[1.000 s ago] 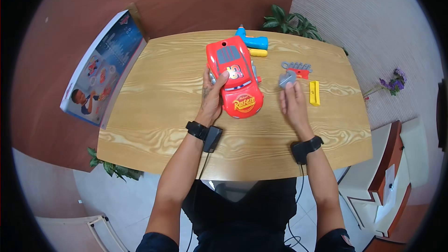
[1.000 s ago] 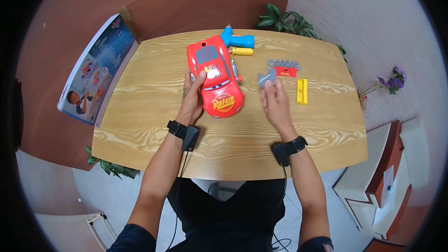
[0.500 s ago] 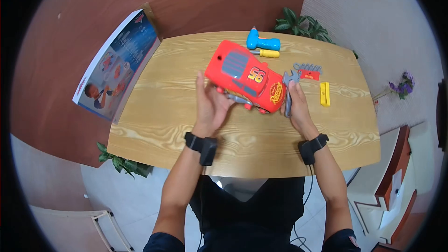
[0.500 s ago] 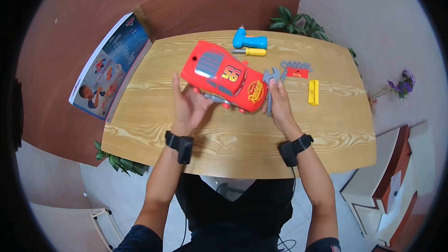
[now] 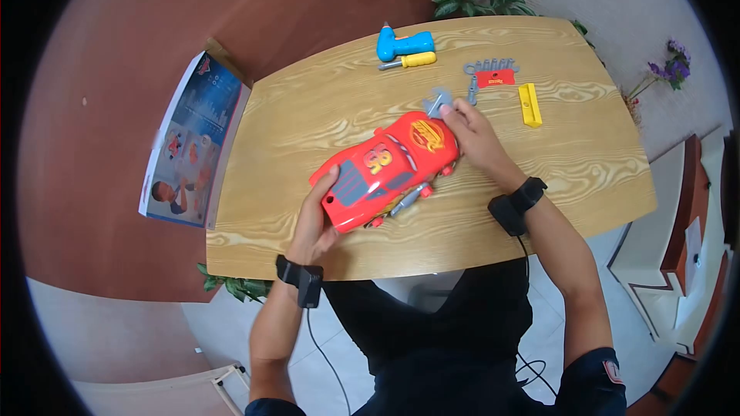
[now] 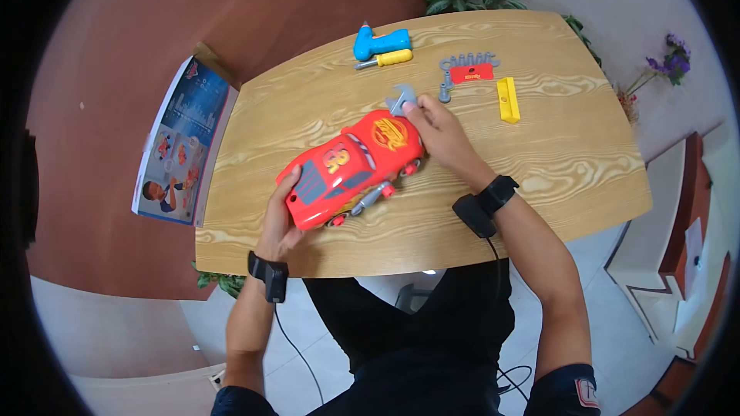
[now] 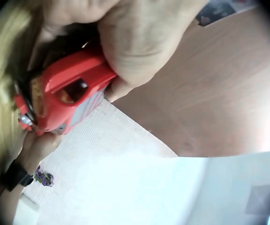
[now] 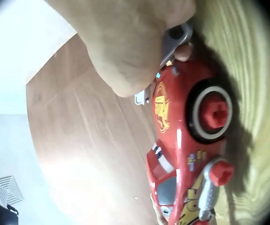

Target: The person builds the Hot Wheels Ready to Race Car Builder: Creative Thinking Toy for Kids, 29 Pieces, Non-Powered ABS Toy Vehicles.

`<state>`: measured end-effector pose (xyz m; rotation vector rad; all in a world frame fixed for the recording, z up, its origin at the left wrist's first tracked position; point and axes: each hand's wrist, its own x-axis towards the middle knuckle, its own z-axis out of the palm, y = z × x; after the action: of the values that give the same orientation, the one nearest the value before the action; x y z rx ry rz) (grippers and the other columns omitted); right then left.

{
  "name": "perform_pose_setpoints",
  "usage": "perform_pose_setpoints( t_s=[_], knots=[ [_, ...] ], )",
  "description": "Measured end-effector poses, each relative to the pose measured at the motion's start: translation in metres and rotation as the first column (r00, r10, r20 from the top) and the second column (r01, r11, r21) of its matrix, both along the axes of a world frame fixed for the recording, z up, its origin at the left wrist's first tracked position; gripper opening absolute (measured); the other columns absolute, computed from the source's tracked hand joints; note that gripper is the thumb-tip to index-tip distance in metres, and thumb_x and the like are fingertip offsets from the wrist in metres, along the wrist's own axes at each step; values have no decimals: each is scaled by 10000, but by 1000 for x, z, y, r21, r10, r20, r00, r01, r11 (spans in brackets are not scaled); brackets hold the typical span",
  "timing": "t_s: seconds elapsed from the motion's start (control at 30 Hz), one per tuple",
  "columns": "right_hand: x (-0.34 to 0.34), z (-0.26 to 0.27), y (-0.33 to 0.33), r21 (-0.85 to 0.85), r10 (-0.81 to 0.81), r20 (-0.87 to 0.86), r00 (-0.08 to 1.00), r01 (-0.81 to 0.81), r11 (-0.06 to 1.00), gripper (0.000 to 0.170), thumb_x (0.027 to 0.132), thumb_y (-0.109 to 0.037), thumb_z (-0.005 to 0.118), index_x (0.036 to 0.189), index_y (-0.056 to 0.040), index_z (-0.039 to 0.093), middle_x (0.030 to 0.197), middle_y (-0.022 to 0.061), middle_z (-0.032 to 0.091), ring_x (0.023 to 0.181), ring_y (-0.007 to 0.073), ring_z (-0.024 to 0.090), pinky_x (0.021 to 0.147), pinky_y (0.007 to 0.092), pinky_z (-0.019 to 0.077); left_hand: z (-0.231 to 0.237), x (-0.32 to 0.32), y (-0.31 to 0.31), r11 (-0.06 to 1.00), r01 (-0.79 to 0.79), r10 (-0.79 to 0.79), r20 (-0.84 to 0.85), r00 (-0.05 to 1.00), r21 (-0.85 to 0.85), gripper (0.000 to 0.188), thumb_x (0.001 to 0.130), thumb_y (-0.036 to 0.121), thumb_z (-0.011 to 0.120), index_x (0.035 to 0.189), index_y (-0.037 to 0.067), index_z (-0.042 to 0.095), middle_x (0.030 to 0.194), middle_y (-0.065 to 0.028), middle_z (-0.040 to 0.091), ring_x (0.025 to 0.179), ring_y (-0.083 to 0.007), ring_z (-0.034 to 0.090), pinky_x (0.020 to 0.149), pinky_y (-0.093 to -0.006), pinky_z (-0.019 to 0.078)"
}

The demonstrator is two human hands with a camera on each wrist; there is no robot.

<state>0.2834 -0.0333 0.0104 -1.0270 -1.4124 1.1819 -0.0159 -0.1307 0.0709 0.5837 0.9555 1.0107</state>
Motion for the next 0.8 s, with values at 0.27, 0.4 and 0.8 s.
perform_pose_setpoints(
  t_s=[0.27, 0.4, 0.8],
  knots=[
    [12, 23, -26, 102, 211, -26, 977, -207, 973, 310, 1128, -331, 601, 1093, -28, 658, 803, -32, 556, 716, 41, 481, 615, 256, 410, -27, 43, -29, 910, -397, 336, 347, 876, 121, 537, 1101, 466, 590, 1466, 74, 542, 1425, -138, 667, 1239, -277, 701, 981, -456, 620],
    [12, 23, -25, 11, 317, 91, 944, -320, 947, 309, 1110, -326, 626, 1107, -25, 695, 767, -28, 544, 710, 58, 457, 640, 265, 401, -37, 56, -30, 845, -529, 467, 373, 802, 79, 525, 1104, 489, 573, 1466, 110, 553, 1450, -98, 652, 1301, -275, 646, 1028, -511, 572],
    [18, 28, -26, 102, 344, 147, 927, -361, 927, 337, 1097, -319, 641, 1141, 10, 697, 797, 26, 588, 752, 103, 492, 690, 316, 440, -30, 56, -36, 908, -419, 374, 442, 815, 4, 501, 1102, 461, 580, 1454, 106, 563, 1429, -110, 667, 1286, -283, 652, 1036, -501, 577]
  ],
)
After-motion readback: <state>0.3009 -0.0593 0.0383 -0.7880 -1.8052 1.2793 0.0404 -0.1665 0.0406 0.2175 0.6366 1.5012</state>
